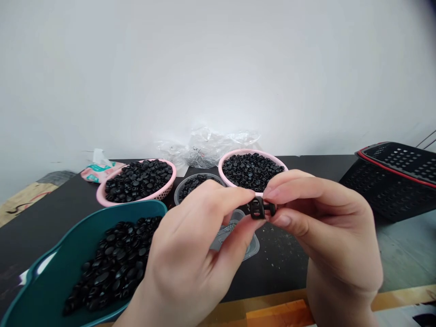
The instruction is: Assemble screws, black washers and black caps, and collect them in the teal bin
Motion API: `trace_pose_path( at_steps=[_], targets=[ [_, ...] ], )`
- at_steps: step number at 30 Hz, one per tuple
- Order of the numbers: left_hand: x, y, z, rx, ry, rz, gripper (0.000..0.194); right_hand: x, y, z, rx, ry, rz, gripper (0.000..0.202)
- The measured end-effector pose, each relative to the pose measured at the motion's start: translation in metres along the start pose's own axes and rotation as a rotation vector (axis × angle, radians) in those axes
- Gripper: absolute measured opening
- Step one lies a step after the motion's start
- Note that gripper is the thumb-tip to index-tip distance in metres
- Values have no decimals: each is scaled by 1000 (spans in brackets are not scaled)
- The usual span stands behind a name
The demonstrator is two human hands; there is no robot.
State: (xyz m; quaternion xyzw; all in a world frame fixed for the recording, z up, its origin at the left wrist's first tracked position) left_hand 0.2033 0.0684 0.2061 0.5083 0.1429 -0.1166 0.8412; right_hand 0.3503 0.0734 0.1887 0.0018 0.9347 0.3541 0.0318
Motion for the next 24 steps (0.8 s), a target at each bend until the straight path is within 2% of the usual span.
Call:
trace_pose_path(
  at_steps=[7, 15, 24],
  targets=[
    [1, 1, -9, -55, -86, -21, 22, 0, -3, 10, 70, 59, -12, 30],
    [7, 1, -26, -159, -271, -29, 18, 0, -6, 4, 56, 7, 23, 38],
    [5, 4, -24, -128, -305, 24, 24, 0, -9, 2, 52, -11, 50, 38]
  ],
)
Point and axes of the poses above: each hand's wrist, its own y-axis towards the middle knuckle, its own x-axis out of the palm, z = x × y, the point moved 10 cm from there along y, towards the middle knuckle, and after that the axes turned 10 degrees about -y, right-handed, at the moved point
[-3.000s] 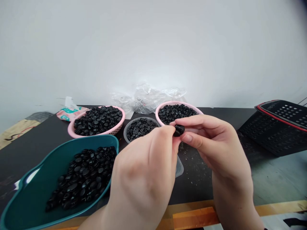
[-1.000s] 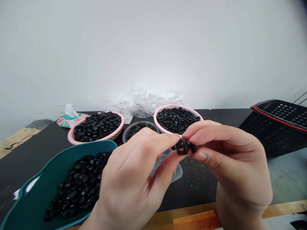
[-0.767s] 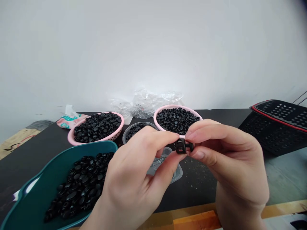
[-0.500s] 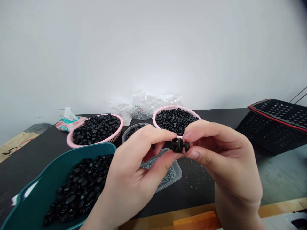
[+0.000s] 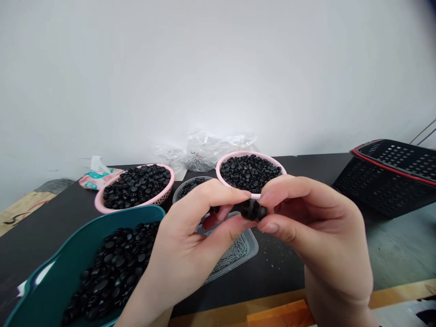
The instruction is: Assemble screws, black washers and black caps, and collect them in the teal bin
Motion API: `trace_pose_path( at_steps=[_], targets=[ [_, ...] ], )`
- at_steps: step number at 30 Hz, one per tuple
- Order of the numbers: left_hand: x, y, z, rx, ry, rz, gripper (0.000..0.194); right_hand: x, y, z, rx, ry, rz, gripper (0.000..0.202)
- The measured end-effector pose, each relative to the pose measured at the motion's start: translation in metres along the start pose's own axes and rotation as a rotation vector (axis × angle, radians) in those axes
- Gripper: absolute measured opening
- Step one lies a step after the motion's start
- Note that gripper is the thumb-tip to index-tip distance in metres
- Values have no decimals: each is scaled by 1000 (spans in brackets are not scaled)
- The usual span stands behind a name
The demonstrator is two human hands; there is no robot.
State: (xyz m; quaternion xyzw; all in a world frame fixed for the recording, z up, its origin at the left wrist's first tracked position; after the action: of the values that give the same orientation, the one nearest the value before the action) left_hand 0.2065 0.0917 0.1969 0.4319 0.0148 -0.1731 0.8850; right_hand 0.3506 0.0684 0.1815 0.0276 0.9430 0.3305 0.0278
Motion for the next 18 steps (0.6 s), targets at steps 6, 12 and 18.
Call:
trace_pose_path(
  at_steps=[6, 12, 18],
  targets=[
    [-1, 0, -1, -5, -6, 3, 22, 4, 2, -2, -5, 55, -11, 38],
    [-3, -1, -1, -2, 43, -8, 24, 3, 2, 1, 23, 32, -19, 35],
    [-1, -4, 13, 126, 224, -28, 35, -3, 8, 9, 53, 0, 18, 28]
  ],
)
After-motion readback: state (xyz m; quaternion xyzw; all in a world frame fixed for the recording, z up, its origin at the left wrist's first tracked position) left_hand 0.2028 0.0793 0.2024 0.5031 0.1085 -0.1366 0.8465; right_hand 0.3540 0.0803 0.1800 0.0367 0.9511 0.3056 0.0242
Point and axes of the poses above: each hand's wrist, its own y-axis towards the middle knuckle, its own x-axis out of the palm, z = x × y, the point moved 10 cm from there along y, towards the middle knuckle, and after that the axes turned 10 degrees about -y, right-handed, at the moved point
